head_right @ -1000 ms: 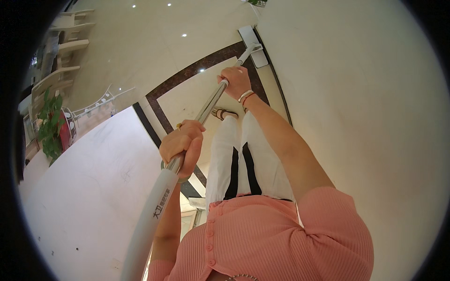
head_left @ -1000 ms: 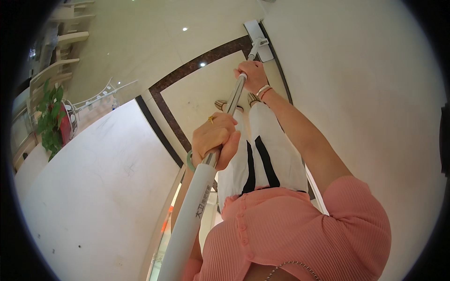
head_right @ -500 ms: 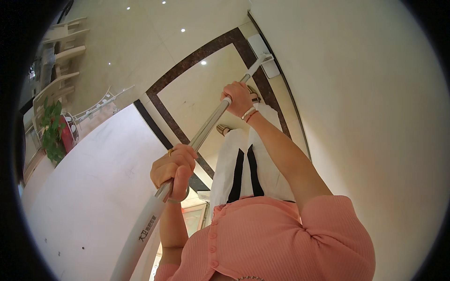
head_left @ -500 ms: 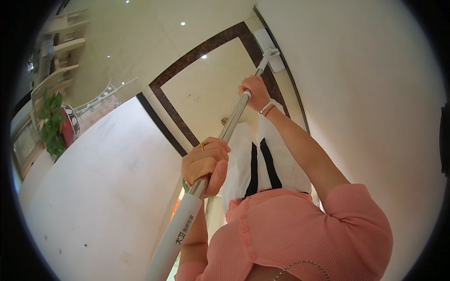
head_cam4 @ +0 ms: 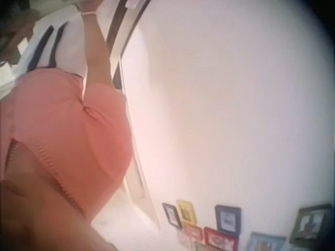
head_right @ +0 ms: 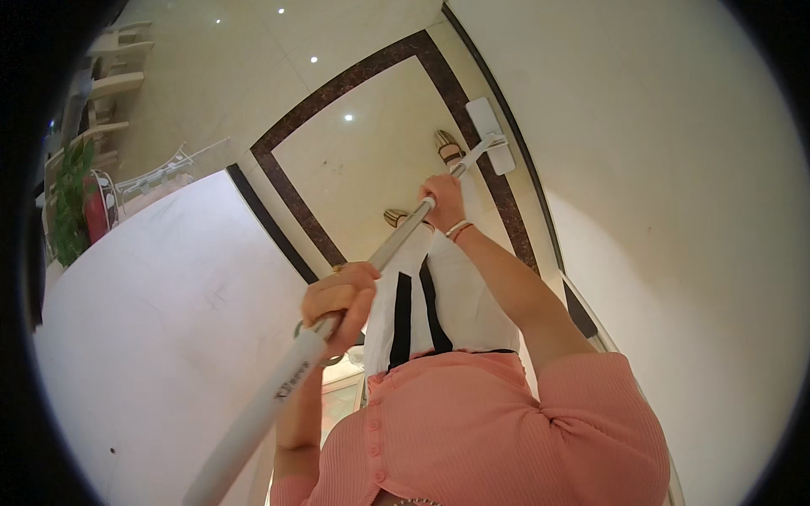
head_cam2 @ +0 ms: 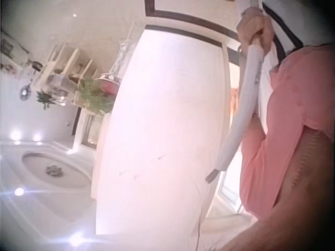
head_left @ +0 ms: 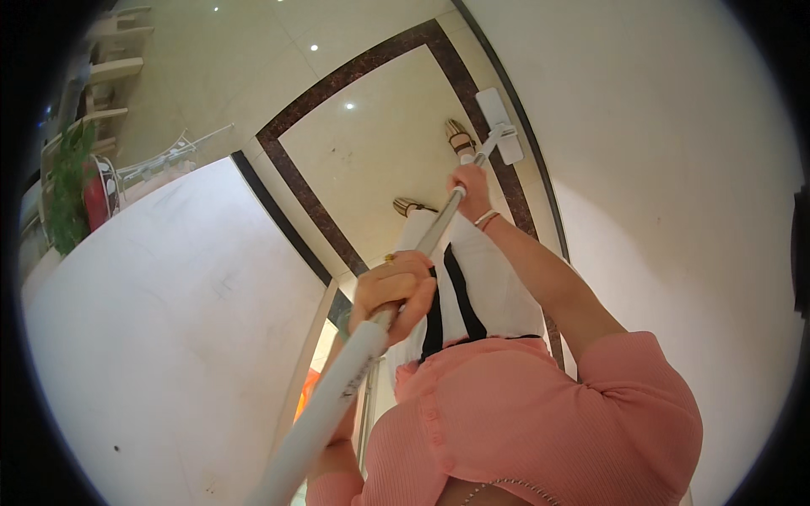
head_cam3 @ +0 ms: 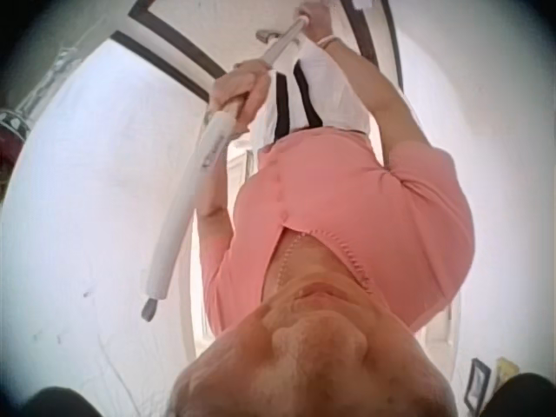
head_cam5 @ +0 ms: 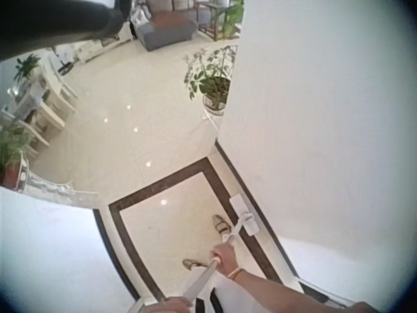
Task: The person mops a tiled floor in a living room using a flat mop. They move the mop back and forth across the floor, navigating around furniture such as a sofa, a wooden table, and a white cabinet.
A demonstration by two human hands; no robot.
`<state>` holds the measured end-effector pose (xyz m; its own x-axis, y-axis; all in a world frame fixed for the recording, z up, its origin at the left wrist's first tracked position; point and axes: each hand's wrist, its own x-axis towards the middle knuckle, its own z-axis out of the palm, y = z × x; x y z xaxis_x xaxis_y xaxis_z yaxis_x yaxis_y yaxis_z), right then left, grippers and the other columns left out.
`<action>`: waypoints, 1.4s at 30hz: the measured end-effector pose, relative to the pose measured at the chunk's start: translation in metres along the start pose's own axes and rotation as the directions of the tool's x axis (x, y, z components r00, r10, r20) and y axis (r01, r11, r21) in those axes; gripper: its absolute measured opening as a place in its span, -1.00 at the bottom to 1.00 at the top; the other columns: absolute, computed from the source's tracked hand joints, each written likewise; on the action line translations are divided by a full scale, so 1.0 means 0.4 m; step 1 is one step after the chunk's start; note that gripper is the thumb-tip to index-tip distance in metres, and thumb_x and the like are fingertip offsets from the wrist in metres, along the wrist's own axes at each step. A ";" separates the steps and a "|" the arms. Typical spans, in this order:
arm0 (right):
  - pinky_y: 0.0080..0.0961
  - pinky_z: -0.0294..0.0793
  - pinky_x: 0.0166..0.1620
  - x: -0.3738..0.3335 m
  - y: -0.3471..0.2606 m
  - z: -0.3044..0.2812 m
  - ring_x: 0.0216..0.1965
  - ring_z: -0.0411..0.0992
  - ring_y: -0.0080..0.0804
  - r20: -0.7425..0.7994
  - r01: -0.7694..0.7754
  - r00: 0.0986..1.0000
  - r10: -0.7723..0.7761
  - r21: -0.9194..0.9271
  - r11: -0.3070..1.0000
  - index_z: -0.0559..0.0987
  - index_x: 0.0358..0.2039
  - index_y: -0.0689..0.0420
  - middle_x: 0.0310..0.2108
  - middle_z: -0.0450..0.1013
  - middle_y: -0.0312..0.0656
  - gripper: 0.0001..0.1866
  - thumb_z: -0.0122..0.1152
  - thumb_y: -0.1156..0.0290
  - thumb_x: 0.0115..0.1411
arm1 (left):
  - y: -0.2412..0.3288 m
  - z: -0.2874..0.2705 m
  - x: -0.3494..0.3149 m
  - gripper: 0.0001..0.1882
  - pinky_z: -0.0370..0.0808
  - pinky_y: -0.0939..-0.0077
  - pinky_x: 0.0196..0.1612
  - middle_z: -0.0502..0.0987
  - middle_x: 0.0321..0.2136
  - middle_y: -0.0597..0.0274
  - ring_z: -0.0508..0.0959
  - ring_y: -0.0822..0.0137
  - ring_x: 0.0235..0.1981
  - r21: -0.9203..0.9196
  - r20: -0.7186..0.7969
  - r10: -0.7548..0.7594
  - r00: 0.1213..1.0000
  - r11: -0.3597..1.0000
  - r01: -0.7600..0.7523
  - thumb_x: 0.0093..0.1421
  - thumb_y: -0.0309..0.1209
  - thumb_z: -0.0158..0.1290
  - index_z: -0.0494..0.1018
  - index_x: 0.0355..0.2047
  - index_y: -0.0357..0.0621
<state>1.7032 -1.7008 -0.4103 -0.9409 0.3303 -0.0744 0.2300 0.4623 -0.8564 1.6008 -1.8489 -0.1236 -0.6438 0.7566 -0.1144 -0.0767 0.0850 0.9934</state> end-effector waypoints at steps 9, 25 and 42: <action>-0.30 0.22 -0.18 0.041 -0.082 0.096 -0.42 0.35 -0.27 0.070 0.104 0.990 -0.124 0.239 0.965 0.38 -0.66 -0.06 -0.62 0.33 -0.37 -0.80 0.26 0.32 -0.09 | 0.110 0.067 -0.015 -0.69 0.44 0.17 -0.26 0.33 -0.71 0.18 0.33 0.28 -0.63 0.238 -0.165 -0.048 0.985 0.967 0.087 0.14 -0.67 -0.06 0.18 -0.70 -0.23; -0.27 0.24 -0.13 0.018 -0.154 0.209 -0.40 0.41 -0.30 0.227 0.307 0.890 -0.395 0.343 0.888 0.40 -0.63 -0.05 -0.61 0.38 -0.35 -0.77 0.23 0.28 0.07 | 0.119 0.175 -0.084 -0.65 0.48 0.29 -0.24 0.30 -0.71 0.22 0.36 0.21 -0.64 0.463 -0.241 -0.066 0.968 0.869 0.175 -0.13 -0.75 0.10 0.14 -0.74 -0.19; -0.24 0.39 -0.24 0.389 0.010 0.044 -0.33 0.37 -0.17 0.530 0.447 0.683 -0.502 0.240 0.862 0.38 -0.61 0.12 -0.54 0.38 -0.19 -0.74 0.30 0.37 0.04 | -0.148 0.173 0.019 -0.66 0.47 0.29 -0.25 0.20 -0.70 0.21 0.27 0.19 -0.66 0.311 -0.572 0.328 0.752 0.935 -0.171 -0.07 -0.79 0.08 0.16 -0.71 -0.21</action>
<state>1.5536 -1.6619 -0.4342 -0.8902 -0.4425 0.1085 -0.2821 0.3482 -0.8940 1.6531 -1.8034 -0.1831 -0.9447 0.2259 0.2378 0.2753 0.1518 0.9493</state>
